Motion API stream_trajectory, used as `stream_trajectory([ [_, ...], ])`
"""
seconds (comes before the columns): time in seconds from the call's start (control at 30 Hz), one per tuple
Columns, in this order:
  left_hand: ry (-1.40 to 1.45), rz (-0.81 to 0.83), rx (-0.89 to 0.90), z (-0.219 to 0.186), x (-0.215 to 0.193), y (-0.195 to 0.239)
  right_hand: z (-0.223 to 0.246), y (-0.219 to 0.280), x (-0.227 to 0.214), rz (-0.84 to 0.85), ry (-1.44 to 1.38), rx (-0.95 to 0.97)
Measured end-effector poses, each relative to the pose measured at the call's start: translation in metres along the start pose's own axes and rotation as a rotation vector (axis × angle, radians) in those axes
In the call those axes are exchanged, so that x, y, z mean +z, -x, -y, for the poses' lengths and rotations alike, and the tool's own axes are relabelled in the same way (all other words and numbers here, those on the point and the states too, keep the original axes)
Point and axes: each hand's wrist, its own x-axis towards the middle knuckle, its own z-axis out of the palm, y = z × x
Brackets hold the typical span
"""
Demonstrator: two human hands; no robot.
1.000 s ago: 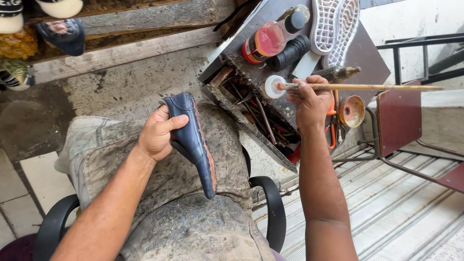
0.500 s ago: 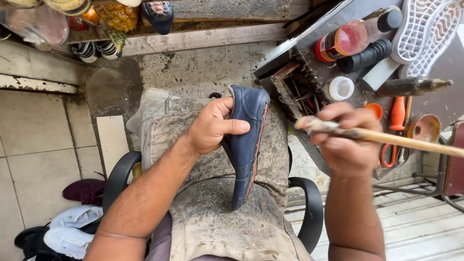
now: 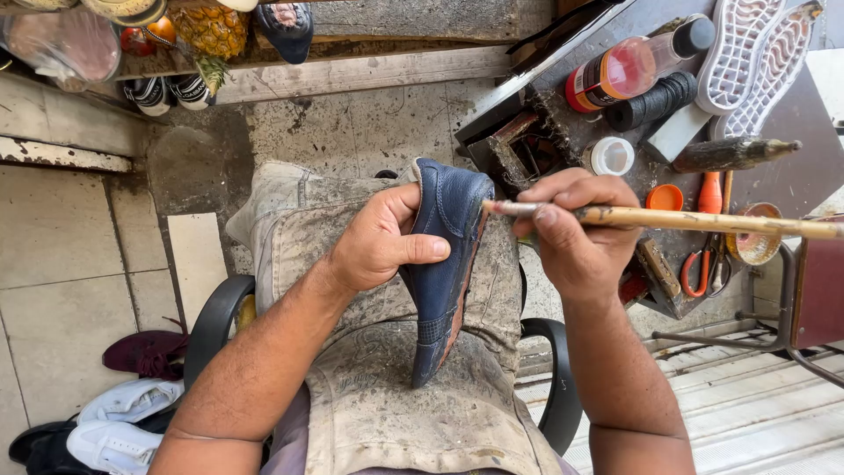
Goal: Applying dye to the edge of a shoe sole using a brush
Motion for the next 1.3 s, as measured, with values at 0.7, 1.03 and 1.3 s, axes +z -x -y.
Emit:
stream_trajectory([
  [0.7,-0.429,-0.023,-0.008,-0.041,0.026,0.006,0.018,-0.016,0.006,0.041,0.061,-0.052],
  [1.03,-0.076,0.037,0.041,-0.035,0.03,0.006,0.027,-0.007,0.009,0.239,0.299,-0.07],
  [1.3,0.017,0.053,0.086,-0.03,0.024,0.004,0.027,0.0,0.018,0.302,0.386,-0.142],
])
